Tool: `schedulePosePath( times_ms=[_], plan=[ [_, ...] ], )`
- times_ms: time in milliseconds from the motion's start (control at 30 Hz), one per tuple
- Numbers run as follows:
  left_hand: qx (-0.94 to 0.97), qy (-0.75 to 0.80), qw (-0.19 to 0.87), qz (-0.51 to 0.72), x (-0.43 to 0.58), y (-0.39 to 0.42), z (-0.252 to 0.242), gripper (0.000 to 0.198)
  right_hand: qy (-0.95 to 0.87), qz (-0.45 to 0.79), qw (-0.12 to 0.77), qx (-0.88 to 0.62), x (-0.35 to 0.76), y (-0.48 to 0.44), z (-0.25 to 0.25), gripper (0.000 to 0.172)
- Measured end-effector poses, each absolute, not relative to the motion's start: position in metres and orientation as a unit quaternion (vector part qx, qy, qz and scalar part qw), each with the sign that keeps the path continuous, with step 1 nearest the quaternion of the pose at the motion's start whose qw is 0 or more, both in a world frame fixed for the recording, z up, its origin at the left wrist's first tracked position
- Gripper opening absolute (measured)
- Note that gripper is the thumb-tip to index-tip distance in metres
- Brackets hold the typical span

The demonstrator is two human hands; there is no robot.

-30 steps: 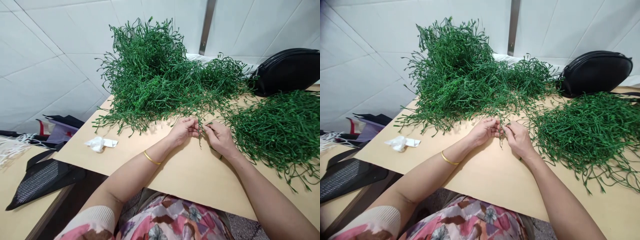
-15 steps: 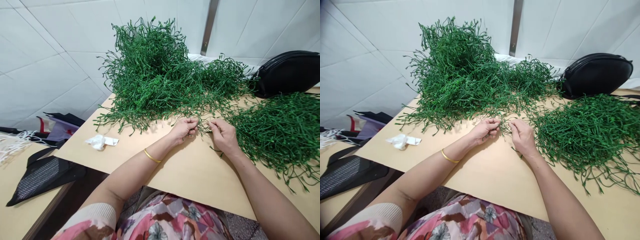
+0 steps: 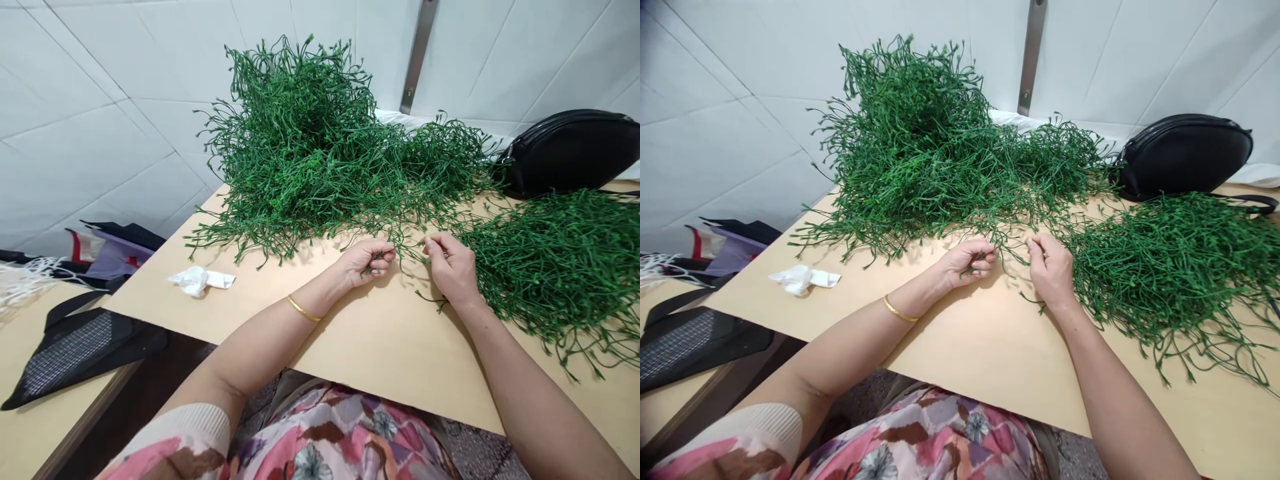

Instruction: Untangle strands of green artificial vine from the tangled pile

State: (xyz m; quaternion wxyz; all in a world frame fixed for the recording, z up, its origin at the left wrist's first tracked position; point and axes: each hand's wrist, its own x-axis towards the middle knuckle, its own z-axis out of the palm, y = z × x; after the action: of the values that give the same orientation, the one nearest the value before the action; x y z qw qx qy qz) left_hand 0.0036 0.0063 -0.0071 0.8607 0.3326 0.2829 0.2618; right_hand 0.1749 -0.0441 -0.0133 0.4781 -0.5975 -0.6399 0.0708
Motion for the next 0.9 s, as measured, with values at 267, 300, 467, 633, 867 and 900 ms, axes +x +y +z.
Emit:
schedulePosePath(
  times_ms=[267, 300, 467, 633, 867, 900],
  plan=[
    [0.270, 0.304, 0.839, 0.361, 0.011, 0.003, -0.007, 0.025, -0.705, -0.134, 0.496, -0.490, 0.159, -0.063, -0.001, 0.016],
    [0.265, 0.306, 0.837, 0.368, 0.012, 0.002, -0.007, 0.025, -0.728, -0.142, 0.467, -0.481, 0.157, -0.064, -0.002, 0.018],
    [0.272, 0.292, 0.838, 0.373, 0.010, 0.002, -0.008, 0.024, -0.777, -0.174, 0.359, -0.487, 0.157, -0.056, -0.016, 0.026],
    [0.279, 0.295, 0.858, 0.314, 0.006, 0.004, -0.008, 0.018, -0.770, -0.143, 0.318, -0.534, 0.163, -0.048, -0.022, 0.018],
    [0.251, 0.300, 0.851, 0.350, 0.007, 0.005, -0.006, 0.020, -0.763, -0.165, 0.338, -0.526, 0.164, -0.051, -0.018, 0.018],
    [0.249, 0.303, 0.848, 0.355, 0.008, 0.005, -0.006, 0.021, -0.745, -0.177, 0.367, -0.528, 0.164, -0.053, -0.016, 0.020]
  ],
)
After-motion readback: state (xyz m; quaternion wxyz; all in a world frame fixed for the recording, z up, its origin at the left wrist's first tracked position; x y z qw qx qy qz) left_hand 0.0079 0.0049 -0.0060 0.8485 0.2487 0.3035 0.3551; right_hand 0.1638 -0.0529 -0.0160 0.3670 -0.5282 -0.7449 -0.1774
